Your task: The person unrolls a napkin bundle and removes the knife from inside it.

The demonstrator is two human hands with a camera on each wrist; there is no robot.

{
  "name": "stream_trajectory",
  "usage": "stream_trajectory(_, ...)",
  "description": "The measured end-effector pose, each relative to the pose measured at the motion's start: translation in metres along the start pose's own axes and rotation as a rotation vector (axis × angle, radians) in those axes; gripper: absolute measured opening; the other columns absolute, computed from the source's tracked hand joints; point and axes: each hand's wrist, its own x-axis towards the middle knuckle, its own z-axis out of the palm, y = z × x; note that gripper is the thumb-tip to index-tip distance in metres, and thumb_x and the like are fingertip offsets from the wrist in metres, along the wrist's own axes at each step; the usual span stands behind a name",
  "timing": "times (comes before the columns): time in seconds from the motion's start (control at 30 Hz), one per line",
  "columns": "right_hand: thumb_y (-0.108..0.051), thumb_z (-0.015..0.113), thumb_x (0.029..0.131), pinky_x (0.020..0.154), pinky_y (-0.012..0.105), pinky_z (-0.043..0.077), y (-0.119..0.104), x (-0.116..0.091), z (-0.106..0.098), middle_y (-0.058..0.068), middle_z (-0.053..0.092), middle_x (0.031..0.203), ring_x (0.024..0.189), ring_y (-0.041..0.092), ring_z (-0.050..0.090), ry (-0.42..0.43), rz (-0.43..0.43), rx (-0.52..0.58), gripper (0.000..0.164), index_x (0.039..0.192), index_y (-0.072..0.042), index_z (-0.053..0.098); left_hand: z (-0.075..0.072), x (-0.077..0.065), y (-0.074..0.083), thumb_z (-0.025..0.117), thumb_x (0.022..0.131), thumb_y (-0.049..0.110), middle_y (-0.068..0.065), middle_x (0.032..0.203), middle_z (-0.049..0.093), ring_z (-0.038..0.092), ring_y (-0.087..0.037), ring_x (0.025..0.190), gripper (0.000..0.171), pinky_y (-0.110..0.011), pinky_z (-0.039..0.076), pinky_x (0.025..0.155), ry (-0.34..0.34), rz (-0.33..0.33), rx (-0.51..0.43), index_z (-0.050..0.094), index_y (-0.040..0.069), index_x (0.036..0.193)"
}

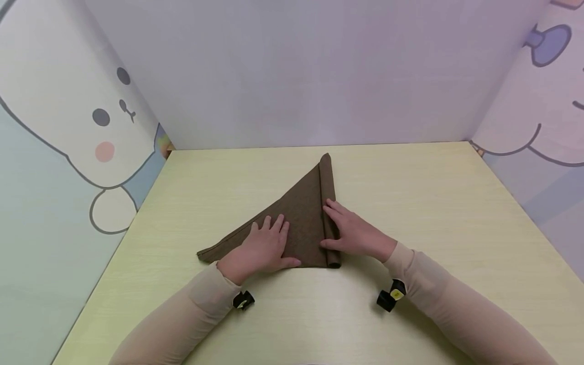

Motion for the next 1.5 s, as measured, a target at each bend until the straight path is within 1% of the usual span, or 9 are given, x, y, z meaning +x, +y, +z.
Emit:
stream_trajectory(0.37, -0.039, 0.071, 0.087, 0.110, 0.047, 0.027, -0.0015, -0.0015, -0.0029, 0.017, 0.013, 0.159, 0.143, 0.033, 0.020, -0.007, 0.003, 0.012, 0.089, 0.150, 0.003, 0.024, -0.0006, -0.0030, -0.0021, 0.046, 0.084, 0.075, -0.018, 0.156, 0.023, 0.026, -0.043, 0.139, 0.100, -0.060, 0.030, 0.103, 0.014, 0.006, -0.012, 0.030, 0.002, 0.150)
stream_trajectory(0.6, -0.041, 0.070, 0.087, 0.110, 0.046, 0.027, 0.0013, -0.0022, -0.0033, 0.016, 0.013, 0.159, 0.144, 0.032, 0.019, -0.004, -0.003, 0.008, 0.089, 0.151, 0.001, 0.024, 0.0015, -0.0028, -0.0039, 0.044, 0.084, 0.076, -0.018, 0.156, 0.023, 0.026, -0.043, 0.139, 0.100, -0.060, 0.031, 0.102, 0.020, 0.009, -0.012, 0.030, 0.002, 0.150)
stream_trajectory(1.0, -0.040, 0.070, 0.087, 0.110, 0.046, 0.028, 0.0026, -0.0037, -0.0046, 0.017, 0.015, 0.158, 0.143, 0.033, 0.021, 0.005, -0.012, 0.012, 0.089, 0.150, 0.002, 0.025, -0.0012, -0.0035, -0.0035, 0.046, 0.084, 0.075, -0.018, 0.156, 0.023, 0.026, -0.043, 0.139, 0.100, -0.060, 0.031, 0.102, 0.019, 0.013, -0.022, 0.030, 0.002, 0.150)
stream_trajectory(1.5, -0.040, 0.071, 0.087, 0.110, 0.047, 0.027, 0.0021, -0.0045, -0.0037, 0.016, 0.014, 0.159, 0.144, 0.032, 0.020, -0.002, 0.008, 0.016, 0.089, 0.151, 0.002, 0.024, -0.0018, -0.0055, -0.0068, 0.046, 0.084, 0.075, -0.017, 0.157, 0.021, 0.024, -0.043, 0.140, 0.100, -0.062, 0.030, 0.102, 0.007, 0.017, -0.039, 0.029, 0.002, 0.151)
